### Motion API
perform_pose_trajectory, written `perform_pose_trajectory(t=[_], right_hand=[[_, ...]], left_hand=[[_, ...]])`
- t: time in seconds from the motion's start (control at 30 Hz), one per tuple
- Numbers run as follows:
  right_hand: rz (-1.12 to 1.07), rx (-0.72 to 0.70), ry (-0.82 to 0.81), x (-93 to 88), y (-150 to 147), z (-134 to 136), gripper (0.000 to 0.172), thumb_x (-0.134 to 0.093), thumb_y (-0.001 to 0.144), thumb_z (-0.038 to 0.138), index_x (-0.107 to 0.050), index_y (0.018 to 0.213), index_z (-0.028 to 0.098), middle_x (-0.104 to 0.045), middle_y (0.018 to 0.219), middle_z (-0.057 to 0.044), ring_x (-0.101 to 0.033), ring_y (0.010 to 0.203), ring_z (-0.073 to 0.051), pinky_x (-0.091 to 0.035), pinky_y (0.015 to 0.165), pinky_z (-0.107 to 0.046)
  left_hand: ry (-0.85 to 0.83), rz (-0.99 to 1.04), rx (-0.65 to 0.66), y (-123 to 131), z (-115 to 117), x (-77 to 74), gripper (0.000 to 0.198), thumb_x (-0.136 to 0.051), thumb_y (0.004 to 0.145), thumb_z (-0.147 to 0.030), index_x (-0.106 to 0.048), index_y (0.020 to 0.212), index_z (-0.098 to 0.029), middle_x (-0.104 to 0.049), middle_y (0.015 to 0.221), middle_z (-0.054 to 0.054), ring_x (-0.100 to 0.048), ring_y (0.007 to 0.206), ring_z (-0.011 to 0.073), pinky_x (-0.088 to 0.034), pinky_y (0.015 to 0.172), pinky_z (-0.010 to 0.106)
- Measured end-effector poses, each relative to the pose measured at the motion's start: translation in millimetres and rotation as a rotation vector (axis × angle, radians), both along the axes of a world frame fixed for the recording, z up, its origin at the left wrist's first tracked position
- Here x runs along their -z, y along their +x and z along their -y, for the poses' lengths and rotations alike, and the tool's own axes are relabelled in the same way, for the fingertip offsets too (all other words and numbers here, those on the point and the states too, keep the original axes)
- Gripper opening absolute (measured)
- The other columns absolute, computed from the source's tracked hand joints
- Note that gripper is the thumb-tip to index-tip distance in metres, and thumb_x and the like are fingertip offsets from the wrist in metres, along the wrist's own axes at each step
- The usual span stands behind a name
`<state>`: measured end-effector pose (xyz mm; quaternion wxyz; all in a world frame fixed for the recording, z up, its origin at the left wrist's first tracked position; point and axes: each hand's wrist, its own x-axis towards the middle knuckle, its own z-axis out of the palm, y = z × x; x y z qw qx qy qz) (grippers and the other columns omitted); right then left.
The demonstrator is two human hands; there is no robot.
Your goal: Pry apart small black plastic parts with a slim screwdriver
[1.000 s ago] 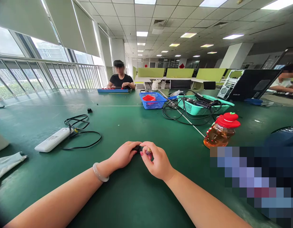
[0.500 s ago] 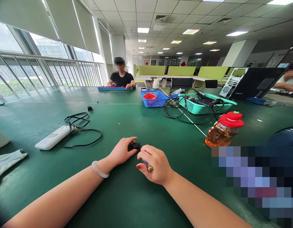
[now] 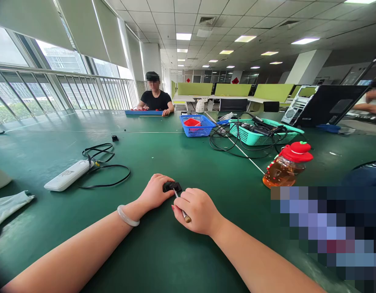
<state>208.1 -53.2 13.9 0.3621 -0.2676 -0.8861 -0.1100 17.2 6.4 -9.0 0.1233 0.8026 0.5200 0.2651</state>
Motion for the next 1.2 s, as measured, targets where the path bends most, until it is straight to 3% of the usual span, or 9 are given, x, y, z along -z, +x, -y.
perform_pose_trajectory(t=[0.4, 0.93, 1.03, 1.2], right_hand=[[0.024, -0.001, 0.028, -1.3, -0.8, 1.4, 0.024, -0.047, 0.088, 0.015, -0.056, 0.066, 0.018, -0.048, 0.058, 0.001, -0.036, 0.057, -0.013, -0.026, 0.057, -0.028], [0.251, 0.048, -0.169, 9.7, -1.1, -0.2, 0.014, -0.058, 0.083, 0.025, -0.055, 0.071, 0.019, -0.055, 0.067, 0.000, -0.043, 0.057, -0.013, -0.030, 0.057, -0.028], [0.180, -0.016, -0.269, 5.1, 4.3, -3.5, 0.016, -0.060, 0.083, 0.028, -0.054, 0.072, 0.020, -0.053, 0.066, 0.002, -0.042, 0.056, -0.012, -0.031, 0.055, -0.026], [-0.172, -0.060, -0.517, -2.4, 13.8, -11.4, 0.025, -0.049, 0.093, 0.033, -0.051, 0.073, 0.020, -0.051, 0.064, 0.003, -0.043, 0.056, -0.010, -0.034, 0.054, -0.023]], left_hand=[[0.040, 0.005, 0.026, -0.3, -1.7, 0.7, 0.028, -0.072, 0.075, -0.026, -0.074, 0.103, -0.023, -0.074, 0.107, 0.004, -0.056, 0.112, 0.0272, -0.045, 0.102, 0.042], [0.013, -0.007, 0.035, -1.4, -1.3, -0.5, 0.028, -0.069, 0.077, -0.024, -0.072, 0.105, -0.023, -0.073, 0.108, 0.004, -0.055, 0.113, 0.0273, -0.044, 0.102, 0.042], [0.011, -0.008, 0.038, -2.1, -1.2, -0.4, 0.029, -0.069, 0.078, -0.026, -0.072, 0.106, -0.023, -0.073, 0.108, 0.004, -0.055, 0.113, 0.0277, -0.044, 0.102, 0.042], [-0.001, -0.027, 0.049, -3.0, -2.1, -0.1, 0.029, -0.068, 0.080, -0.028, -0.071, 0.109, -0.024, -0.072, 0.111, 0.004, -0.053, 0.115, 0.0278, -0.043, 0.103, 0.043]])
